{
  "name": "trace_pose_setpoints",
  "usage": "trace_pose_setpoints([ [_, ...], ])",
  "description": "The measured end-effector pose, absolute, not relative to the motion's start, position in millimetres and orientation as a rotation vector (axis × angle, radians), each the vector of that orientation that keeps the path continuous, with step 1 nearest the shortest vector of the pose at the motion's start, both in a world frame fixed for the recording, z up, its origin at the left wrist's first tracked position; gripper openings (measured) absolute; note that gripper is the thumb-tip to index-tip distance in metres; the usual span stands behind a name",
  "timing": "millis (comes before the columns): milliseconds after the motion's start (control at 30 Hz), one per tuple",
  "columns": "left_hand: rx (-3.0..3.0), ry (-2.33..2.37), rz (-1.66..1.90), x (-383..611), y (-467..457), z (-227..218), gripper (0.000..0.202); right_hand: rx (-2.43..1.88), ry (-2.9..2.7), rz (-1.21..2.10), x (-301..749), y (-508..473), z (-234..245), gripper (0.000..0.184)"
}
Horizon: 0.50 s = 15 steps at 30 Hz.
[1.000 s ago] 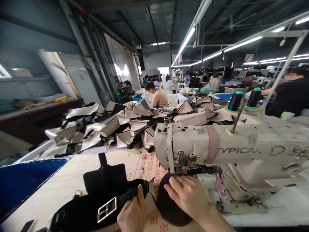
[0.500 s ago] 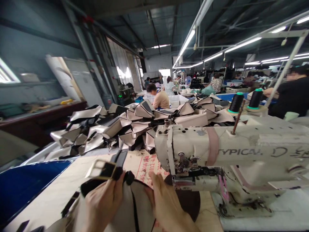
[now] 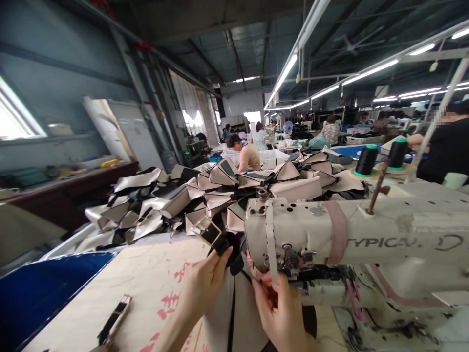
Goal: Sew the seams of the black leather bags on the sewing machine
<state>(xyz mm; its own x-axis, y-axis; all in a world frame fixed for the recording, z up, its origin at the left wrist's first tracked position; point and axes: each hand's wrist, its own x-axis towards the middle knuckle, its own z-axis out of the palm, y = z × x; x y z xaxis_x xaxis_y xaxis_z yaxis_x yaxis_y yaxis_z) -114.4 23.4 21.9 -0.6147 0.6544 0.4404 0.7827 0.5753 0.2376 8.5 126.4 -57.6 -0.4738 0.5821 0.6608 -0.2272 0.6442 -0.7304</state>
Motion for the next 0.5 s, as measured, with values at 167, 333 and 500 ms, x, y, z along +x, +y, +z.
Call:
trace_pose_setpoints([
  [167, -1.263, -2.437, -0.574, -109.5, 42.7, 45.7, 0.038, -0.46, -1.64, 0.877, 1.7, 125.1, -57.2, 0.016],
  [333, -1.332, -2.54, -0.423, -112.7, 54.0, 31.8, 0.036, -0.485, -1.607, 0.808, -8.7, 112.0, -51.1, 0.016],
  [500, -1.419, -2.683, -0.526, -90.3, 5.4, 19.0, 0.037, -0.403, -1.775, 0.863, 11.8, 108.2, -66.0, 0.011],
])
